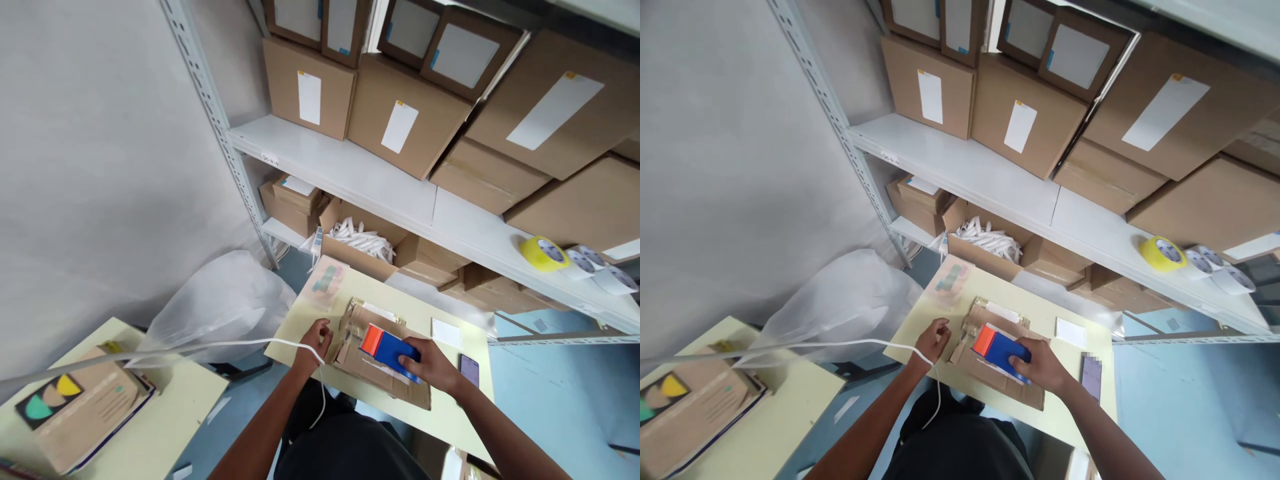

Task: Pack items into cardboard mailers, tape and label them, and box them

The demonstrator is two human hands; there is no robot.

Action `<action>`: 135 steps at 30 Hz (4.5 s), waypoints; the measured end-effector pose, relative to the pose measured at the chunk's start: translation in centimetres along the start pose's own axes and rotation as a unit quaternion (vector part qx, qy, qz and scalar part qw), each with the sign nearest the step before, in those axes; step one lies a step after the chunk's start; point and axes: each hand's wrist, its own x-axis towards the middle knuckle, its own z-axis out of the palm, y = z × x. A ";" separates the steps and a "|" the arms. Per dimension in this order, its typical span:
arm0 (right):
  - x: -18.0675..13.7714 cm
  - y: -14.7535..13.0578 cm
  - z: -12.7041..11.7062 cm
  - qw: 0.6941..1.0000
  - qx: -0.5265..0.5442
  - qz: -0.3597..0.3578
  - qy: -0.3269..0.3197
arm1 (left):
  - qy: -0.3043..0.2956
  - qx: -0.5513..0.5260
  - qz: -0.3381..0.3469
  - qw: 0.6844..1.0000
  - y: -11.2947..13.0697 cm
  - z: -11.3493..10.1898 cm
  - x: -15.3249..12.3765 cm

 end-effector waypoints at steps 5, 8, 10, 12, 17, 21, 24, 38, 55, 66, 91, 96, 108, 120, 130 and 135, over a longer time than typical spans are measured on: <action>0.2 -0.1 0.0 1.000 -0.001 -0.012 0.009 | -0.104 -0.102 0.162 0.976 1.5 1.1 -1.7; 0.4 -0.3 -0.2 1.000 -0.005 -0.011 0.020 | -0.132 -0.052 0.147 0.979 1.6 2.5 -2.5; 0.4 -0.3 -0.3 1.000 -0.004 -0.013 0.022 | -0.123 -0.026 0.140 0.982 1.2 3.0 -2.6; 0.3 -0.4 -0.5 1.000 -0.002 -0.014 0.022 | -0.124 -0.001 0.134 0.983 0.7 2.8 -2.4; 0.2 -0.7 -0.8 1.000 0.004 -0.009 0.018 | -0.116 0.156 0.207 0.959 2.3 0.3 -0.1; 0.4 -0.5 -0.9 1.000 0.018 -0.003 0.017 | -0.129 0.288 0.363 0.877 5.8 -0.3 2.4; 0.5 -0.5 -1.2 1.000 0.001 -0.008 0.011 | -0.169 0.338 0.389 0.840 6.5 0.3 3.3; -3.7 1.4 -5.6 0.996 -0.088 0.006 0.007 | -0.154 0.396 0.409 0.807 4.6 0.1 4.2; -8.0 9.7 -6.4 0.998 -0.025 0.026 0.050 | -0.177 0.430 0.402 0.789 4.3 -0.4 5.2; -7.0 12.9 -3.9 0.992 0.087 0.036 0.084 | -0.209 0.418 0.445 0.764 9.0 1.4 4.3; -6.6 13.8 -6.1 0.997 0.080 0.016 0.016 | -0.335 0.407 0.426 0.735 13.1 5.9 2.9; -6.6 13.3 -5.3 0.994 0.106 0.006 0.025 | -0.332 0.414 0.430 0.730 14.2 7.0 2.3; -6.3 14.0 -5.5 0.992 0.125 0.006 0.014 | -0.348 0.397 0.426 0.735 14.2 8.4 2.0; -7.0 15.2 -6.9 0.992 0.123 0.007 0.008 | -0.321 0.424 0.439 0.725 13.9 8.4 1.6; -7.0 14.1 -5.3 0.991 0.127 0.010 0.040 | -0.313 0.414 0.446 0.729 13.7 8.4 1.8; -7.1 13.8 -5.1 0.991 0.126 0.018 0.035 | -0.298 0.421 0.453 0.727 14.1 8.3 1.5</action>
